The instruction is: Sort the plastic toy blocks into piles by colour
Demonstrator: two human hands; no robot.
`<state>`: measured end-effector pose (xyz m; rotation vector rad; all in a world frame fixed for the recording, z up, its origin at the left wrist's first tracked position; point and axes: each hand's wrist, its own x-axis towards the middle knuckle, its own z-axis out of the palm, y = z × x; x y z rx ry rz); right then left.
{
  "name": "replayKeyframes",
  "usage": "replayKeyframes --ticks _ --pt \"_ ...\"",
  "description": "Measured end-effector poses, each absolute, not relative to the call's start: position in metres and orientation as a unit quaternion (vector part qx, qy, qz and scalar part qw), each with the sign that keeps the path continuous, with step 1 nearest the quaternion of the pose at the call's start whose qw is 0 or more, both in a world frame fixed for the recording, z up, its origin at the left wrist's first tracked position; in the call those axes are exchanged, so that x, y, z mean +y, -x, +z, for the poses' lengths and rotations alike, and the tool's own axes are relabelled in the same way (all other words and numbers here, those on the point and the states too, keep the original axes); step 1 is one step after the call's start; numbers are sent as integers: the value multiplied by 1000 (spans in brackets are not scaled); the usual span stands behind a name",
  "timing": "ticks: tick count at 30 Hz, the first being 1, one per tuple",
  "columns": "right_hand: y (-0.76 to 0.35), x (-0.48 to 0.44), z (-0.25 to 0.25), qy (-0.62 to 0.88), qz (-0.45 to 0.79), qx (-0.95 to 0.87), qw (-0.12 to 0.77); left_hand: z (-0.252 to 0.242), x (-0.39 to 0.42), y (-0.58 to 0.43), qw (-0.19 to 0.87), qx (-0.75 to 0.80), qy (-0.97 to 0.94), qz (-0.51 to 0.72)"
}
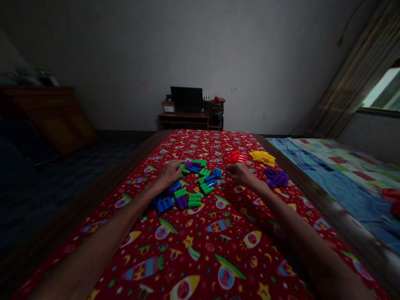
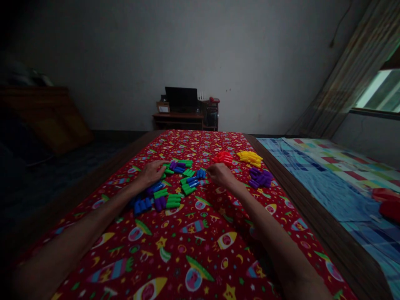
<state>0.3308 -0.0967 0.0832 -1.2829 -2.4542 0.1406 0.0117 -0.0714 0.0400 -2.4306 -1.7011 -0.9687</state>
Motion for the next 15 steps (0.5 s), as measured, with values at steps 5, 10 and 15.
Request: replayKeyframes --ticks 5,10,15 --pt "-288 -120 44 466 9 -877 121 36 -55 -30 5 -523 805 -281" --pt "-286 -127 32 486 -40 -864 121 33 -47 -46 4 -484 834 -264" --pt "-287 -123 33 487 -4 -860 152 42 -52 -49 -16 -481 825 -296"
